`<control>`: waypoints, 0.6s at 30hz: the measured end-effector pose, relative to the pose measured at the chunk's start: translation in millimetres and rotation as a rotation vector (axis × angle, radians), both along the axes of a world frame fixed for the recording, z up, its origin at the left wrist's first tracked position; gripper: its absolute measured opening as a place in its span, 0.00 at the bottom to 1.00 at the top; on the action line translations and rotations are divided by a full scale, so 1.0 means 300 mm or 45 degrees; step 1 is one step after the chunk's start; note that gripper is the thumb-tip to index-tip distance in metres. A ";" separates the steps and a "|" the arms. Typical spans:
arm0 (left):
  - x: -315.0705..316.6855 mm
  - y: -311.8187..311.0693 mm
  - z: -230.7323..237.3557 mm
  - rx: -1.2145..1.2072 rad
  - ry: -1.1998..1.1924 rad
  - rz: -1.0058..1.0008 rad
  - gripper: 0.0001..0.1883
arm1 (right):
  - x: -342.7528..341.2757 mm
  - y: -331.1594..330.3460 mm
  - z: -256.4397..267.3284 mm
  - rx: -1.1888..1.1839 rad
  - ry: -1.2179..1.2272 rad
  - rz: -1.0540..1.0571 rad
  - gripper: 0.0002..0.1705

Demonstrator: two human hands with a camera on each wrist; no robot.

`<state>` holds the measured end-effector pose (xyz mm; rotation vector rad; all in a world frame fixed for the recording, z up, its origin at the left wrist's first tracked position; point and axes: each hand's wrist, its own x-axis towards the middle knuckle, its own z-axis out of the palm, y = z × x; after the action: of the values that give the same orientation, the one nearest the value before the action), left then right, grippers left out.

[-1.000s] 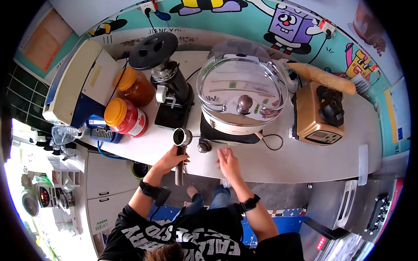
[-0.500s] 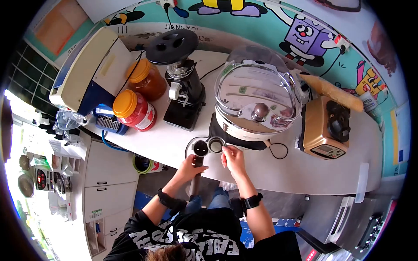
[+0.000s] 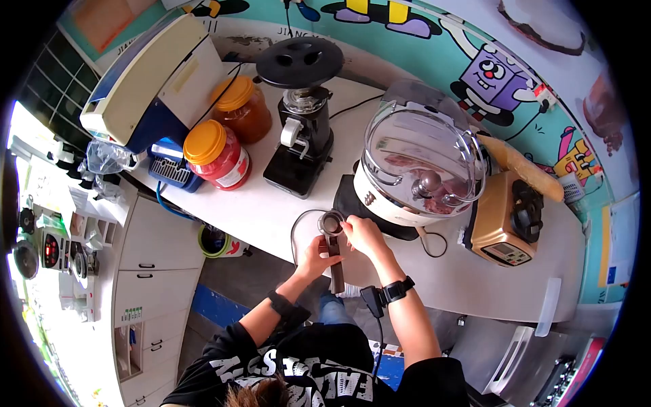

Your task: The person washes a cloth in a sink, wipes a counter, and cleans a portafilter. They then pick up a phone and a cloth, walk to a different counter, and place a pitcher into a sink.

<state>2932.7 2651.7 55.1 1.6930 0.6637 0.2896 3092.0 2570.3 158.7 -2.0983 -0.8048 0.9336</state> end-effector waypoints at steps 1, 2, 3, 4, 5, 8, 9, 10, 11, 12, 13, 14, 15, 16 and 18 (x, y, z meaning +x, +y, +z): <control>-0.013 -0.004 0.010 -0.013 -0.046 -0.041 0.37 | -0.006 0.003 -0.002 -0.015 -0.069 0.030 0.17; -0.021 -0.005 0.021 -0.026 -0.093 -0.081 0.37 | -0.007 0.010 -0.026 0.002 -0.289 0.072 0.17; -0.025 -0.004 0.032 -0.039 -0.141 -0.125 0.36 | -0.008 0.021 -0.058 0.022 -0.510 0.110 0.16; -0.029 -0.002 0.041 -0.033 -0.105 -0.130 0.37 | -0.008 0.022 -0.086 0.040 -0.731 0.147 0.16; -0.031 0.001 0.045 -0.027 -0.070 -0.137 0.38 | -0.011 0.025 -0.086 0.049 -0.787 0.147 0.16; -0.032 -0.024 0.066 -0.082 -0.048 -0.054 0.38 | -0.019 0.031 -0.085 0.070 -0.893 0.154 0.16; -0.031 -0.031 0.077 -0.109 -0.057 -0.007 0.38 | -0.020 0.032 -0.083 0.079 -0.877 0.150 0.16; -0.035 -0.033 0.088 0.278 0.001 -0.004 0.38 | -0.019 0.033 -0.081 0.089 -0.861 0.147 0.15; -0.042 -0.031 0.098 0.484 0.043 -0.001 0.37 | -0.018 0.032 -0.077 0.097 -0.845 0.142 0.15; -0.050 -0.026 0.109 0.690 0.087 0.003 0.36 | -0.017 0.030 -0.072 0.173 -0.809 0.115 0.14; -0.058 -0.024 0.115 0.896 0.136 0.009 0.36 | -0.019 0.029 -0.069 0.249 -0.770 0.089 0.12; -0.065 -0.028 0.109 0.746 0.126 0.059 0.35 | -0.025 0.031 -0.052 0.326 -0.728 0.063 0.11; -0.072 -0.034 0.102 0.597 0.116 0.107 0.35 | -0.033 0.027 -0.034 0.363 -0.645 0.017 0.10; -0.079 -0.036 0.097 0.449 0.103 0.152 0.34 | -0.044 0.016 -0.012 0.398 -0.562 -0.032 0.09; -0.094 -0.028 0.088 0.188 0.129 0.127 0.34 | -0.065 -0.020 -0.025 0.479 -0.469 -0.132 0.07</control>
<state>2904.4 2643.3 81.6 1.8274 0.8198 0.3318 3072.6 2564.4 151.3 -1.9732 -0.9596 0.3082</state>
